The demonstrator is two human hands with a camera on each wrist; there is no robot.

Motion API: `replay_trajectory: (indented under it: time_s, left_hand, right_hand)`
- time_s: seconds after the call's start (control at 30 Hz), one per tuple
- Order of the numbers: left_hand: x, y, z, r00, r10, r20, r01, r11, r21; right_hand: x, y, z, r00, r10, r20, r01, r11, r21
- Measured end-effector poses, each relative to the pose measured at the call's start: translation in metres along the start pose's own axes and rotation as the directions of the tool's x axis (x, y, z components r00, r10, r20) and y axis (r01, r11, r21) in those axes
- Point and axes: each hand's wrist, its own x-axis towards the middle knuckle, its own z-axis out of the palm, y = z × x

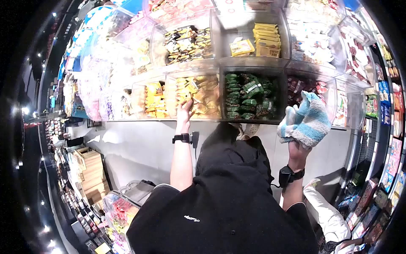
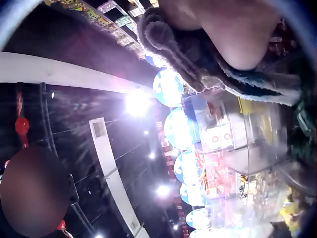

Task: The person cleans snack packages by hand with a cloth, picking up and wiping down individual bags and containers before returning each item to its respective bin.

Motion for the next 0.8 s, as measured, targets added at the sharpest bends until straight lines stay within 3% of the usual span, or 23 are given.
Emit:
replay_trajectory:
  time_s: [0.03, 0.07, 0.1, 0.13, 0.17, 0.23, 0.27, 0.37, 0.4, 0.5, 0.53, 0.63, 0.7, 0.73, 0.8]
  left_hand:
    - [0.004, 0.001, 0.006, 1.0, -0.024, 0.01, 0.024, 0.999, -0.041]
    - [0.024, -0.014, 0.008, 0.998, -0.027, -0.053, 0.022, 0.996, -0.083]
    - [0.053, -0.031, -0.015, 0.993, 0.116, -0.01, -0.116, 0.976, -0.182]
    - [0.066, -0.016, -0.008, 0.99, 0.104, -0.09, -0.114, 0.987, -0.112]
    - [0.072, -0.01, 0.004, 0.984, 0.074, -0.164, -0.083, 0.995, -0.054]
    - [0.077, 0.01, 0.011, 0.981, 0.188, -0.054, -0.179, 0.974, 0.14]
    - [0.071, 0.022, 0.02, 0.981, 0.18, -0.075, -0.145, 0.932, 0.334]
    - [0.146, -0.034, 0.008, 0.882, 0.426, 0.201, -0.466, 0.721, 0.513]
    - [0.137, -0.025, 0.016, 0.803, 0.544, 0.244, -0.595, 0.697, 0.401]
    - [0.103, 0.031, 0.017, 0.709, 0.526, 0.469, -0.647, 0.222, 0.729]
    - [0.127, 0.012, 0.014, 0.751, 0.539, 0.38, -0.644, 0.476, 0.598]
    - [0.119, 0.041, -0.007, 0.666, 0.581, 0.468, -0.69, 0.244, 0.681]
    - [0.147, 0.011, -0.035, 0.764, 0.429, 0.482, -0.642, 0.432, 0.633]
    - [0.154, 0.005, -0.046, 0.803, 0.348, 0.483, -0.594, 0.518, 0.615]
    - [0.163, 0.003, -0.055, 0.912, 0.059, 0.406, -0.399, 0.359, 0.844]
  right_hand:
    - [-0.002, -0.006, 0.0, 0.996, -0.002, -0.094, -0.004, 0.998, -0.069]
    - [-0.006, -0.015, -0.017, 0.98, -0.118, -0.159, 0.078, 0.969, -0.233]
    - [-0.003, -0.002, -0.052, 0.993, -0.082, -0.082, 0.053, 0.949, -0.311]
    - [0.005, -0.007, -0.09, 0.999, -0.043, -0.001, 0.039, 0.924, -0.379]
    - [0.003, -0.008, -0.1, 0.996, -0.072, 0.048, 0.086, 0.816, -0.572]
    - [0.001, -0.006, -0.11, 0.981, -0.129, 0.144, 0.188, 0.47, -0.862]
    - [-0.003, -0.008, -0.11, 0.962, -0.174, 0.209, 0.252, 0.284, -0.925]
    - [-0.005, 0.02, -0.053, 0.956, -0.291, -0.04, 0.169, 0.655, -0.736]
    - [-0.005, 0.017, -0.063, 0.944, -0.329, -0.03, 0.158, 0.529, -0.834]
    - [-0.007, 0.038, -0.026, 0.873, -0.321, -0.367, 0.125, 0.875, -0.468]
    - [-0.01, 0.038, -0.032, 0.895, -0.301, -0.329, 0.156, 0.903, -0.401]
    - [-0.015, 0.062, -0.016, 0.988, -0.134, -0.073, 0.126, 0.986, -0.108]
    - [-0.02, 0.086, -0.007, 0.99, -0.142, 0.025, 0.144, 0.985, -0.09]
    - [-0.023, 0.097, -0.008, 0.983, -0.182, -0.007, 0.179, 0.976, -0.121]
    - [-0.032, 0.12, -0.017, 0.96, -0.272, -0.075, 0.254, 0.949, -0.186]
